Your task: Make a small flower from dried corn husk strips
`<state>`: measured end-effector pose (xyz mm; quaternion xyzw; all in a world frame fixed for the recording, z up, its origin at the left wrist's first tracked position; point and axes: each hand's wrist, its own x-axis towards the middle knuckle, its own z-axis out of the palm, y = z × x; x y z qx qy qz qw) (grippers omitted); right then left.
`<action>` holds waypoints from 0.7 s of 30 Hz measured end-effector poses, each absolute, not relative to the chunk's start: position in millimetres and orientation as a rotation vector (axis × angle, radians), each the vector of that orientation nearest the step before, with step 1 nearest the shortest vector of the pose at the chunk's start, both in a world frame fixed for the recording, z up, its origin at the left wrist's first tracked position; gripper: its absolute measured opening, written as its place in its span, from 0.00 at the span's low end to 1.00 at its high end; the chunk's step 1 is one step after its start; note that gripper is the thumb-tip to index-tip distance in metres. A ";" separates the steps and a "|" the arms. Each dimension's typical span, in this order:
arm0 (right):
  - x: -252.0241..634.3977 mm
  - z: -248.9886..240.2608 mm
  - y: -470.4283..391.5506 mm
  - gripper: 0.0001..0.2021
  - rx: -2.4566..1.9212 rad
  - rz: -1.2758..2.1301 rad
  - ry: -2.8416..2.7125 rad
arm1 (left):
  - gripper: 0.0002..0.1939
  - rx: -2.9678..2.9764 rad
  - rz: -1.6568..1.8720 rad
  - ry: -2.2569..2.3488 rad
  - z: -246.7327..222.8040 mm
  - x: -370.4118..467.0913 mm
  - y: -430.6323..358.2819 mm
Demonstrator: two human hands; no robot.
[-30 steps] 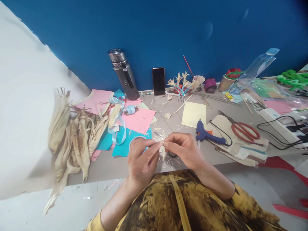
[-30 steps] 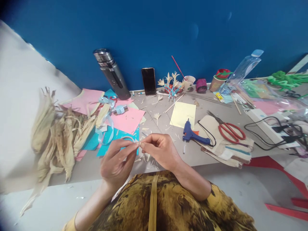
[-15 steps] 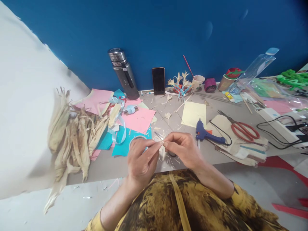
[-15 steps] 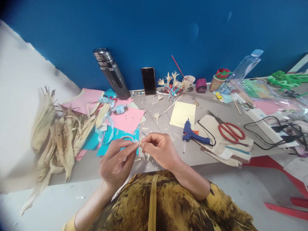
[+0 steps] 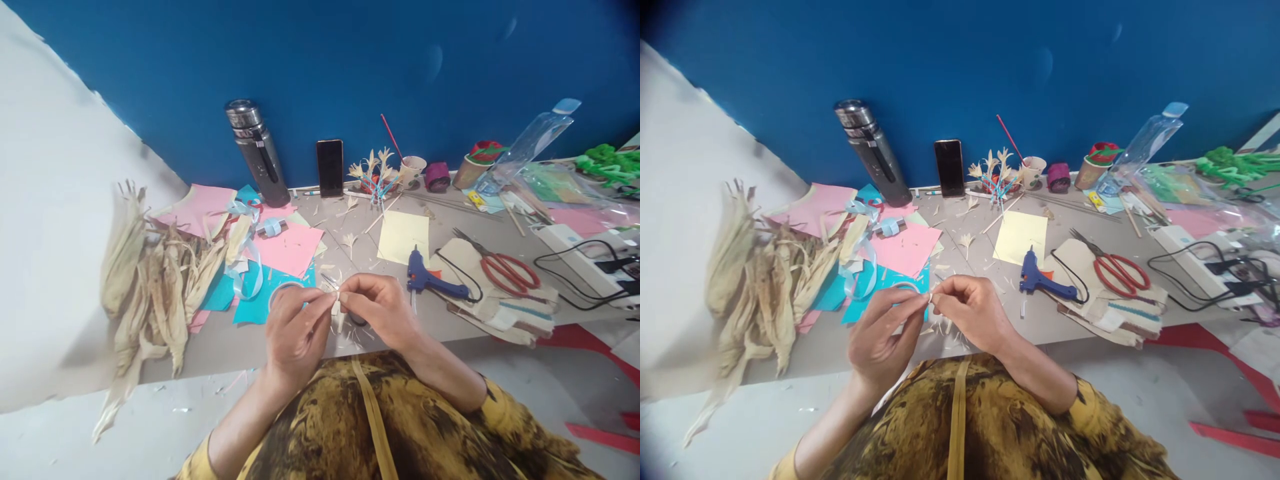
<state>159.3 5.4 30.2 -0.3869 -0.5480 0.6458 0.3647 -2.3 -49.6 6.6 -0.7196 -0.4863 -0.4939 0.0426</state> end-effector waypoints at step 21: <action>158.1 30.8 4.6 0.06 -1.027 1.585 -1.470 | 0.08 -2.215 -1.769 -1.741 19.1 3.9 -52.2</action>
